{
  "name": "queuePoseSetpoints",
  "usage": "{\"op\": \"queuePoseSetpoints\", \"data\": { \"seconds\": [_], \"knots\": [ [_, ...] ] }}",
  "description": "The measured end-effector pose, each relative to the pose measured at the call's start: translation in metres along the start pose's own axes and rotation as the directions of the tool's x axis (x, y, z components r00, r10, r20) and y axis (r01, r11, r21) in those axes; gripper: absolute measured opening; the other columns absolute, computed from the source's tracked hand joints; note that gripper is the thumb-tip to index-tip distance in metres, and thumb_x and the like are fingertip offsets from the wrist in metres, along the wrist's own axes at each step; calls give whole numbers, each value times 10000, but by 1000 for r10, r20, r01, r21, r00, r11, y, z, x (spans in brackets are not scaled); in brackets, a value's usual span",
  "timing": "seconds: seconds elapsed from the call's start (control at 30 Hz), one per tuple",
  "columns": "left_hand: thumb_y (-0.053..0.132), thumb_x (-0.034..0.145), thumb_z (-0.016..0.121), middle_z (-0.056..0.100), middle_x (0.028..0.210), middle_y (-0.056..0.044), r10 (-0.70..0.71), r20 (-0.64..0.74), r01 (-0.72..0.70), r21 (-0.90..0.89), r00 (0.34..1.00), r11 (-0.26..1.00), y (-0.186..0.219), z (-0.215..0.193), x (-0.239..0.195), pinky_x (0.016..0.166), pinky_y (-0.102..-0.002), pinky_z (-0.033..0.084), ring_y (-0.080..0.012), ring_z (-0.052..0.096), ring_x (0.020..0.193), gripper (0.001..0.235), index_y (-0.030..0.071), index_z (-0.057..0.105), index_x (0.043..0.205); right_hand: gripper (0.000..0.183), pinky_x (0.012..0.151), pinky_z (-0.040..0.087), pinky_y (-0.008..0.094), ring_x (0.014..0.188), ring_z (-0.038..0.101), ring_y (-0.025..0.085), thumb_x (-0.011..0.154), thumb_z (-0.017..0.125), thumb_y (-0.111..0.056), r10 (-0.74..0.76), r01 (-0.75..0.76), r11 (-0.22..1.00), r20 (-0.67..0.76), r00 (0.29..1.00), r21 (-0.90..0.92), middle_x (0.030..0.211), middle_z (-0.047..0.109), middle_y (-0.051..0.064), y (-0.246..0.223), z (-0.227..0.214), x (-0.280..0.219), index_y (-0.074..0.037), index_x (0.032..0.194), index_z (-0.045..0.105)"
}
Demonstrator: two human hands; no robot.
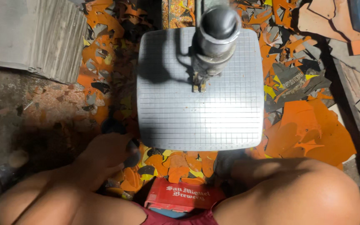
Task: The person uses a band saw to cut orange leather pieces on a gridded cutting mat. They guide the material through the blade, rotate it to follow curved outlines, and remove the cut pieces.
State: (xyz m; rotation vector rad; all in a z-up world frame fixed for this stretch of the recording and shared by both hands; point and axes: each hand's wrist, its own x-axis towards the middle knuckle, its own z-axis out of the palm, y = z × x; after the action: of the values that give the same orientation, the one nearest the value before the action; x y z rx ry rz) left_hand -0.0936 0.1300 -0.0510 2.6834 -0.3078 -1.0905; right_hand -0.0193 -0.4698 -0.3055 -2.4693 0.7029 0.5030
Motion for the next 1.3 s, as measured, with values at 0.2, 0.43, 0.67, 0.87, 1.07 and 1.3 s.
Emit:
{"op": "queuePoseSetpoints", "data": {
  "seconds": [0.2, 0.43, 0.67, 0.87, 1.07, 1.3],
  "knots": [
    [508, 950, 611, 705, 1143, -171, -115, 104, 121, -47, 988, 992, 19, -22, -13, 993, -446, 508, -346, 648, 1136, 468, 69, 704, 1083, 632, 690, 477, 406, 849, 593, 306, 867, 783, -257, -104, 104, 986, -5, 995, 131, 1051, 678, 215, -13, -18, -49, -104, 1455, 608],
    [513, 947, 688, 656, 1368, -161, 424, 17, -418, -138, 906, 898, 45, -78, -61, 1008, -466, 437, -361, 578, 1260, 653, 108, 593, 1449, 608, 628, 492, 390, 774, 617, 282, 876, 789, -245, -269, 241, 920, 50, 962, 309, 988, 706, 208, -73, -120, -139, -101, 1445, 631],
    [395, 961, 644, 722, 1189, -76, 510, -360, -567, -65, 781, 821, 84, -93, -51, 1016, -431, 487, -298, 641, 1160, 358, 107, 729, 1156, 584, 567, 507, 375, 698, 640, 258, 885, 795, -234, -444, 372, 851, 127, 887, 372, 925, 734, 200, -190, -176, -219, -97, 1434, 653],
    [299, 931, 709, 663, 1184, -80, 570, -667, -625, 197, 479, 755, 82, -66, -24, 968, -424, 489, -277, 617, 1155, 290, 84, 706, 1126, 538, 584, 528, 384, 697, 680, 274, 871, 805, -276, -525, 524, 849, 0, 851, 75, 895, 750, 187, -272, -143, -266, -86, 1355, 669],
    [339, 903, 730, 610, 1221, -120, 514, -682, -530, 215, 520, 821, 92, -61, -15, 889, -432, 458, -296, 573, 1106, 448, 55, 664, 1243, 629, 706, 572, 374, 758, 702, 306, 819, 811, -344, -665, 598, 675, -6, 747, -433, 977, 700, 196, -289, -144, -292, -103, 1384, 676],
    [322, 908, 725, 603, 1309, -147, 476, -726, -584, 127, 496, 801, 85, -59, -17, 947, -448, 464, -311, 579, 1141, 500, 42, 651, 1315, 463, 816, 597, 369, 920, 726, 244, 880, 755, -267, -769, 771, 636, 68, 635, -2, 1100, 716, 97, -228, -179, -270, -116, 1314, 703]
  ]
}}
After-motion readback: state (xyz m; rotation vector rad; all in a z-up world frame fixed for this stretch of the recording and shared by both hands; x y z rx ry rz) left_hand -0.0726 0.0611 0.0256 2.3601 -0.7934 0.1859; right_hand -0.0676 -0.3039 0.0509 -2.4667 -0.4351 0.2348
